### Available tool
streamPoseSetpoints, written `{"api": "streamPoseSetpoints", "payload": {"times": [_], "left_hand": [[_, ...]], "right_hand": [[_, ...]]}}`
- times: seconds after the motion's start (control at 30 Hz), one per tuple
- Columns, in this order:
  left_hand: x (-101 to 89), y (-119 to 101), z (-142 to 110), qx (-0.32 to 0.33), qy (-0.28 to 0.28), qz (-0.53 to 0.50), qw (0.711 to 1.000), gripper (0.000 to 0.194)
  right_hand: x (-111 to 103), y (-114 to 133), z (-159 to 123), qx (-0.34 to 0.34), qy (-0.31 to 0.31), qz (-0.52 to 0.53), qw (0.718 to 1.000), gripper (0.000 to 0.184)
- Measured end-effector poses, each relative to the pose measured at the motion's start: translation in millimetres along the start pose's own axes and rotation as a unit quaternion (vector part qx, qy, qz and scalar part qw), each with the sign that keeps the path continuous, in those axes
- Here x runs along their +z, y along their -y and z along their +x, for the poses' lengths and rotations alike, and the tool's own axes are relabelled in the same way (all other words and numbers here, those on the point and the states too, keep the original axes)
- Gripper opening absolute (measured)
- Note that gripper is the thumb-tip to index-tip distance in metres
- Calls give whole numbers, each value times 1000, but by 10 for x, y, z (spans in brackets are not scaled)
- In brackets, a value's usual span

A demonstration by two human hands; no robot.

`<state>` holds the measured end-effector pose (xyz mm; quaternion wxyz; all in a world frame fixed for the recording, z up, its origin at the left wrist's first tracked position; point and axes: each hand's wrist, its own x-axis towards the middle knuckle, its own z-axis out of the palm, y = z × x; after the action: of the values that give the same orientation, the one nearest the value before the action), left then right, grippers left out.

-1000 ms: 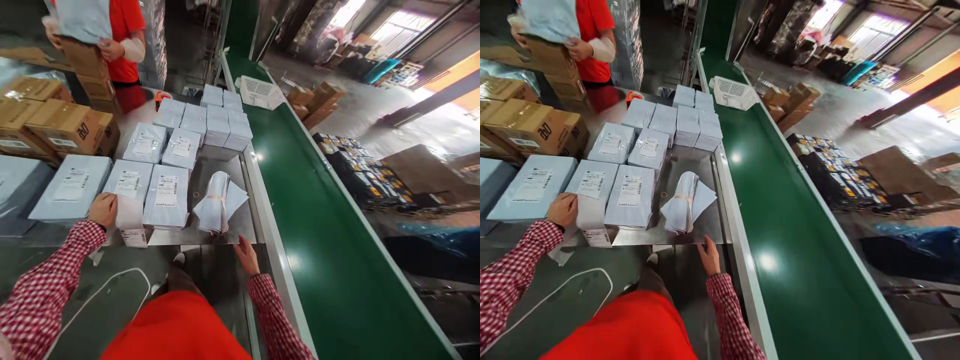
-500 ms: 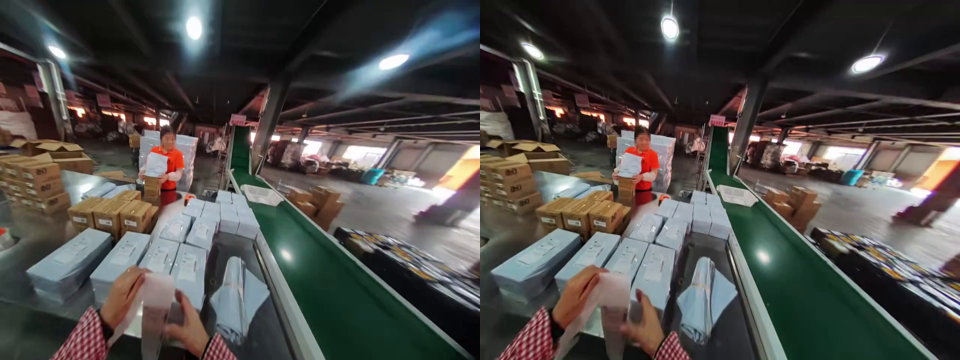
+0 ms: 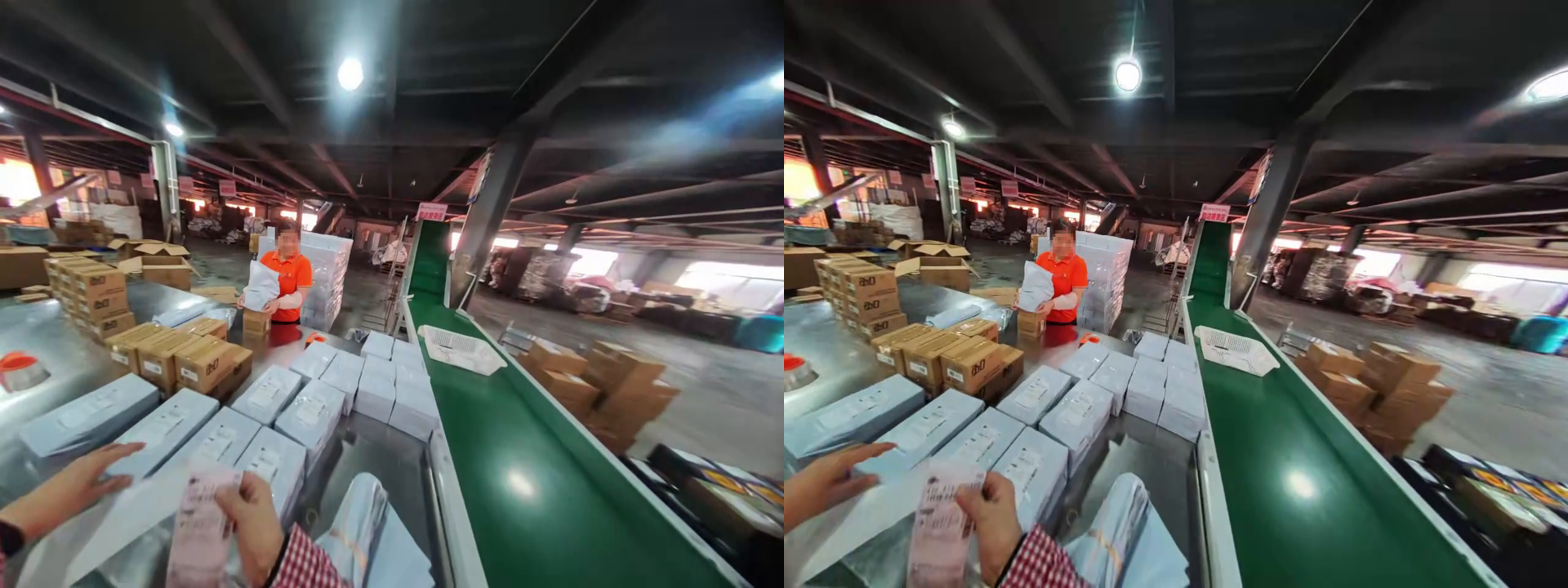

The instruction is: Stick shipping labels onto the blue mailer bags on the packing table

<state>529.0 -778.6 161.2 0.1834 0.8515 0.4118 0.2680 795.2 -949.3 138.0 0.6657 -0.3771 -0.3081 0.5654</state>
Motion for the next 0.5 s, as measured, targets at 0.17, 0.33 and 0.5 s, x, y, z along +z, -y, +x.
{"api": "streamPoseSetpoints", "payload": {"times": [0.17,0.33,0.5], "left_hand": [[21,-1032,-20,-78,-64,-60,993,68],[364,-2111,330,-82,-47,-191,977,60],[773,-2065,594,-137,-115,-271,946,31]], "right_hand": [[-184,548,148,6,42,6,999,37],[-208,752,379,-3,92,-48,995,38],[-575,638,814,-59,34,-211,975,44]]}}
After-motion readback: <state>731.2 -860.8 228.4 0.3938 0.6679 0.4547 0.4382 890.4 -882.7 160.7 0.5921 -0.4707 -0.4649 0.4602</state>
